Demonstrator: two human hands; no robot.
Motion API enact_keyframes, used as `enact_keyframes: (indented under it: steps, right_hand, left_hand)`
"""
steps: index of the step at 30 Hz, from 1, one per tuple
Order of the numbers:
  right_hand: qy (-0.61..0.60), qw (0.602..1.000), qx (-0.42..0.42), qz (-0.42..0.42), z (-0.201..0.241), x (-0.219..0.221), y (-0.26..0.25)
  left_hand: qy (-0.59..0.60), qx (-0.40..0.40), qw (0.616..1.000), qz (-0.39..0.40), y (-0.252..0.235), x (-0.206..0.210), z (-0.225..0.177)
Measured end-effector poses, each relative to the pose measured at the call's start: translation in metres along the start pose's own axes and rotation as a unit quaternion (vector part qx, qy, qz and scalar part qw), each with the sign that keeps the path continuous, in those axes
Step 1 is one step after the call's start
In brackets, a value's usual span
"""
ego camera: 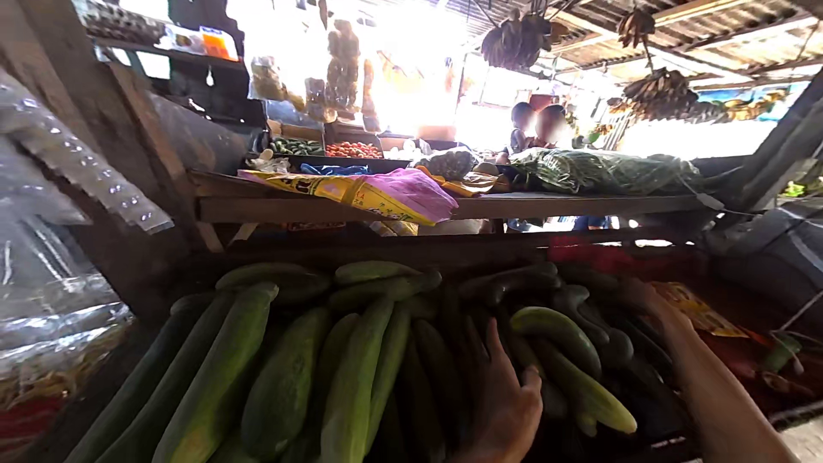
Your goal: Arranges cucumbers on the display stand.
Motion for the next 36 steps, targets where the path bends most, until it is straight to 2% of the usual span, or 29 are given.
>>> enact_keyframes:
  steps: [2,4,6,8,12,15,17,19,22,26,29,31,36]
  right_hand:
    - [0.0,1.0,-0.023,-0.01,0.001,0.008,0.028]
    - [0.041,0.994,-0.07,-0.07,0.008,0.016,0.029]
    - [0.069,0.997,-0.015,-0.037,0.022,0.01,0.028]
    - [0.106,0.992,0.038,-0.056,0.023,0.005,0.018]
    - [0.178,0.972,0.045,-0.149,0.038,-0.022,0.058]
    - [0.134,0.956,0.008,-0.259,0.038,-0.049,0.091]
    - [0.108,0.946,-0.038,-0.302,0.051,-0.062,0.112]
    - [0.098,0.948,-0.081,-0.291,0.078,-0.067,0.128]
    - [0.102,0.953,-0.13,-0.255,0.13,-0.059,0.126]
    - [0.172,0.97,-0.136,-0.105,0.193,-0.026,0.093]
    - [0.265,0.946,-0.186,-0.011,0.218,-0.006,0.076]
    - [0.266,0.942,-0.202,-0.019,0.225,-0.007,0.081]
    - [0.153,0.948,-0.243,-0.136,0.198,-0.023,0.098]
  left_hand:
    - [-0.002,-0.004,1.0,0.002,0.0,0.002,0.001]
    - [-0.007,0.0,1.0,-0.004,-0.001,0.003,0.002]
    - [-0.012,0.005,1.0,-0.008,-0.001,0.004,0.003]
    - [-0.015,0.01,1.0,-0.014,-0.002,0.004,0.003]
    - [0.047,0.043,0.996,-0.055,-0.004,0.005,0.008]
    - [0.122,0.061,0.987,-0.086,-0.007,0.005,0.007]
    - [0.139,0.068,0.983,-0.094,-0.009,0.007,0.008]
    - [0.137,0.073,0.983,-0.096,-0.01,0.01,0.009]
    - [0.146,0.086,0.982,-0.082,-0.011,0.011,0.011]
    - [0.202,0.073,0.974,-0.067,-0.004,0.004,0.007]
    - [0.252,0.066,0.963,-0.074,-0.001,0.0,0.003]
    - [0.264,0.06,0.96,-0.073,-0.001,0.0,0.002]
    - [0.286,0.063,0.954,-0.067,0.003,-0.003,-0.002]
Point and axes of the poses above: each hand's wrist, its own y-axis away from the middle knuckle, its own x-axis out of the palm, z = x × y, the point moved 1 cm from there along -y, towards the middle knuckle, and after that the axes turned 15 degrees about z, right-handed, at the moved point
